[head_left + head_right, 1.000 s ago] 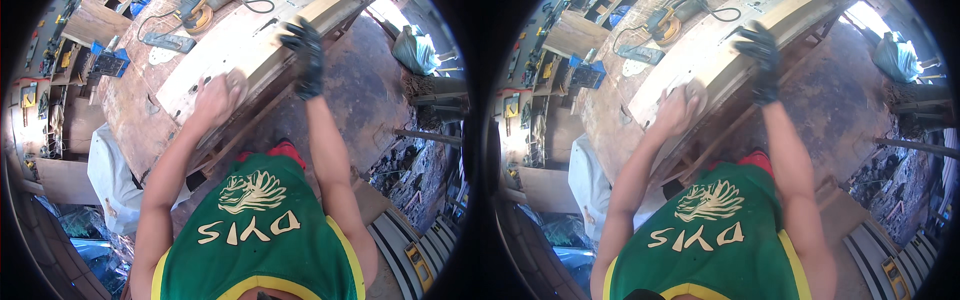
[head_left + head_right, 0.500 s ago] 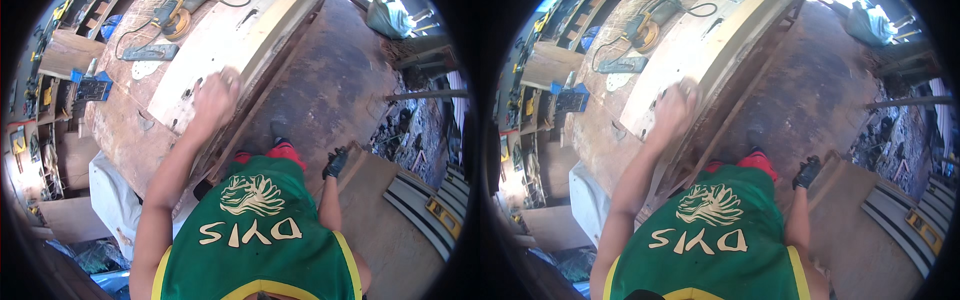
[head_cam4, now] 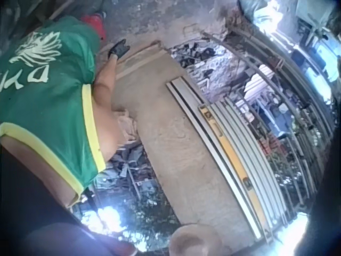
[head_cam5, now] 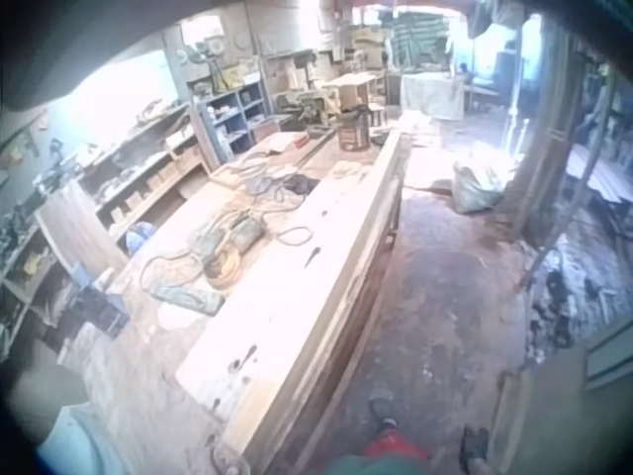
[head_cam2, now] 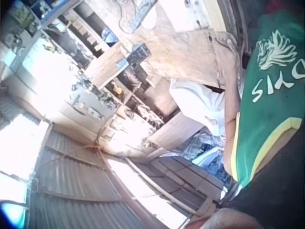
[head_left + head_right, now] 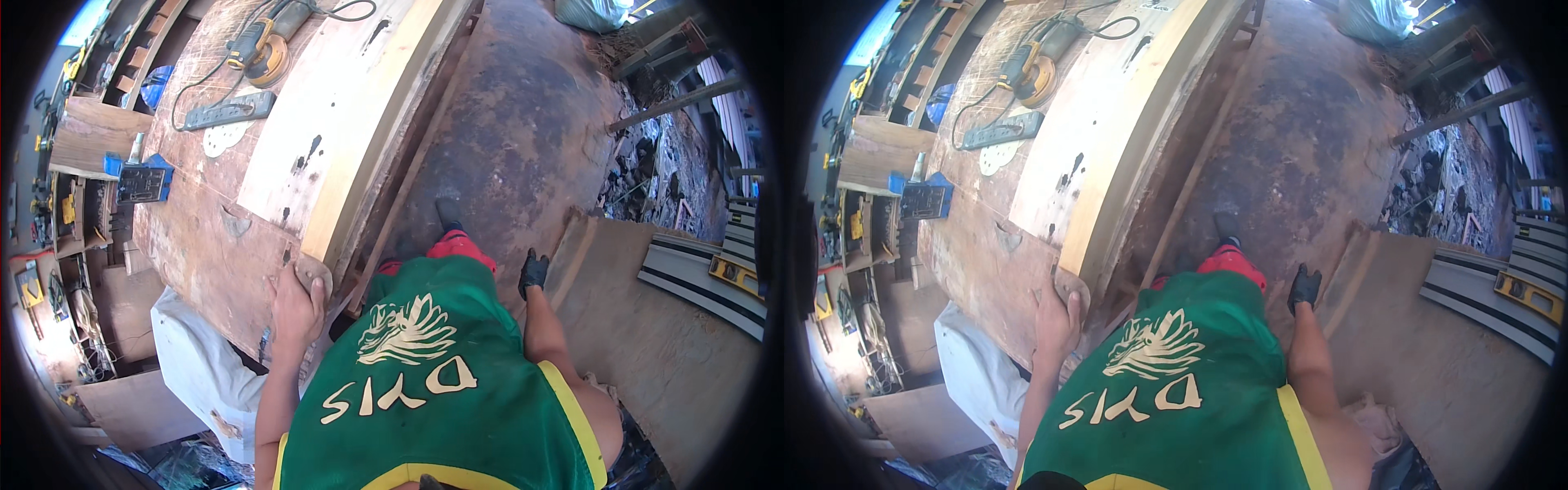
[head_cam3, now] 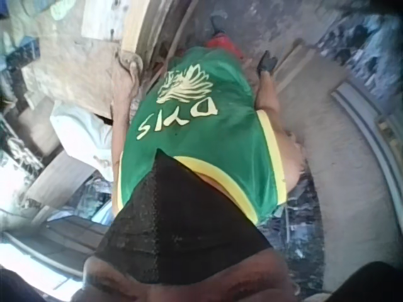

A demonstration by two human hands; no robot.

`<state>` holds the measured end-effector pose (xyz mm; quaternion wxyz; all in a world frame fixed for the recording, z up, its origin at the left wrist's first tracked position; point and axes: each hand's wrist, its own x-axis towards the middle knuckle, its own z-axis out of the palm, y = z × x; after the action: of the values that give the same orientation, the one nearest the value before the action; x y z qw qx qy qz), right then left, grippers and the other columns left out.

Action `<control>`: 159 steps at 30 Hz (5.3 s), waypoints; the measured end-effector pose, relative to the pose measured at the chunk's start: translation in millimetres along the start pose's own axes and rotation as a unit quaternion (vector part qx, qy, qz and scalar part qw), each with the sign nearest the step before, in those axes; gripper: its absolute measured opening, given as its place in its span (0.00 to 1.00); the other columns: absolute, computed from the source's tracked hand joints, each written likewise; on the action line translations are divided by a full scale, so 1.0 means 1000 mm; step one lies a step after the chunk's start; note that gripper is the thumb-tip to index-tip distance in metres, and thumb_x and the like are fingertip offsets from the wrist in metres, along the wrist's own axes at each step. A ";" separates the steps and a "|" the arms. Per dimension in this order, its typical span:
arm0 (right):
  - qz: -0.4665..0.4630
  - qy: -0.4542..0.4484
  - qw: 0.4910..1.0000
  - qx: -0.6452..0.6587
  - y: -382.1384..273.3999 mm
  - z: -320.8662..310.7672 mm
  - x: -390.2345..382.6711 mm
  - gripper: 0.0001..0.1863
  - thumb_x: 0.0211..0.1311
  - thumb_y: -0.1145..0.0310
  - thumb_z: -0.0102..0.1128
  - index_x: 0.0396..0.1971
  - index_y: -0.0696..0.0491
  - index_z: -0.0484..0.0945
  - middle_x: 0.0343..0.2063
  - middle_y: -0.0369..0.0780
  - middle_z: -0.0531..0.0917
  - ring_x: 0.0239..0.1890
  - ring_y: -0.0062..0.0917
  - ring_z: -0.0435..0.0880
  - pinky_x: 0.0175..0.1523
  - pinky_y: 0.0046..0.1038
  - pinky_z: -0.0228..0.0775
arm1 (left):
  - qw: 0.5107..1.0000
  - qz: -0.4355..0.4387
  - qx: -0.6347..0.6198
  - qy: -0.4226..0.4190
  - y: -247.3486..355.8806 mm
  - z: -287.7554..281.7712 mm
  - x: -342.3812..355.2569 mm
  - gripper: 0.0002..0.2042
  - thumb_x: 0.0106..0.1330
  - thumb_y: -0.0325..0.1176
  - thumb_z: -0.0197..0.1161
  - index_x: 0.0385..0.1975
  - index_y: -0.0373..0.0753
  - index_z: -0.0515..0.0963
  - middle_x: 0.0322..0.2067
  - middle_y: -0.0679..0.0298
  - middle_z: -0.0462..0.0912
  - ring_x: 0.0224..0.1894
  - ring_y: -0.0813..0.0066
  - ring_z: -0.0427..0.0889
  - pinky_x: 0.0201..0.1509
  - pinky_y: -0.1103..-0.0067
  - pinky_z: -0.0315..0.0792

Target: Sanding the surface of a wooden plank by hand using a sanding disc and then applying a dark stain to the edges with a brush.

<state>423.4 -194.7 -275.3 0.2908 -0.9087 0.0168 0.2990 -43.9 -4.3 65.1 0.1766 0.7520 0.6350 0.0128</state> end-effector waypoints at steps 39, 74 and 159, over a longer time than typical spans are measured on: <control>-0.050 -0.058 0.994 0.083 -0.158 0.005 0.200 0.41 0.74 0.51 0.59 0.75 0.58 0.55 0.57 0.52 0.80 0.60 0.41 0.77 0.66 0.37 0.65 | 0.997 0.021 0.042 0.061 0.269 0.019 0.423 0.32 0.75 0.58 0.53 0.50 0.25 0.69 0.43 0.33 0.82 0.46 0.33 0.83 0.51 0.53 0.77; -0.891 -0.169 0.186 -0.378 -0.643 0.092 -0.100 0.46 0.62 0.48 0.67 0.73 0.56 0.59 0.69 0.53 0.68 0.70 0.47 0.69 0.73 0.55 0.56 | 0.923 -0.342 -0.026 0.173 0.075 0.022 -0.020 0.45 0.49 0.44 0.82 0.67 0.35 0.69 0.66 0.48 0.73 0.73 0.48 0.65 0.81 0.52 0.43; -0.947 -0.045 0.317 -0.021 -0.674 0.157 0.039 0.16 0.64 0.57 0.56 0.52 0.37 0.81 0.50 0.33 0.81 0.57 0.30 0.77 0.59 0.45 0.69 | 0.985 -0.167 0.035 0.005 0.200 -0.022 0.220 0.42 0.54 0.44 0.81 0.64 0.28 0.67 0.57 0.37 0.78 0.61 0.40 0.78 0.65 0.59 0.72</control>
<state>509.5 455.6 -49.7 0.3566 -0.2967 -0.8748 -0.1397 183.5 186.3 97.1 0.1467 0.6412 0.7524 -0.0348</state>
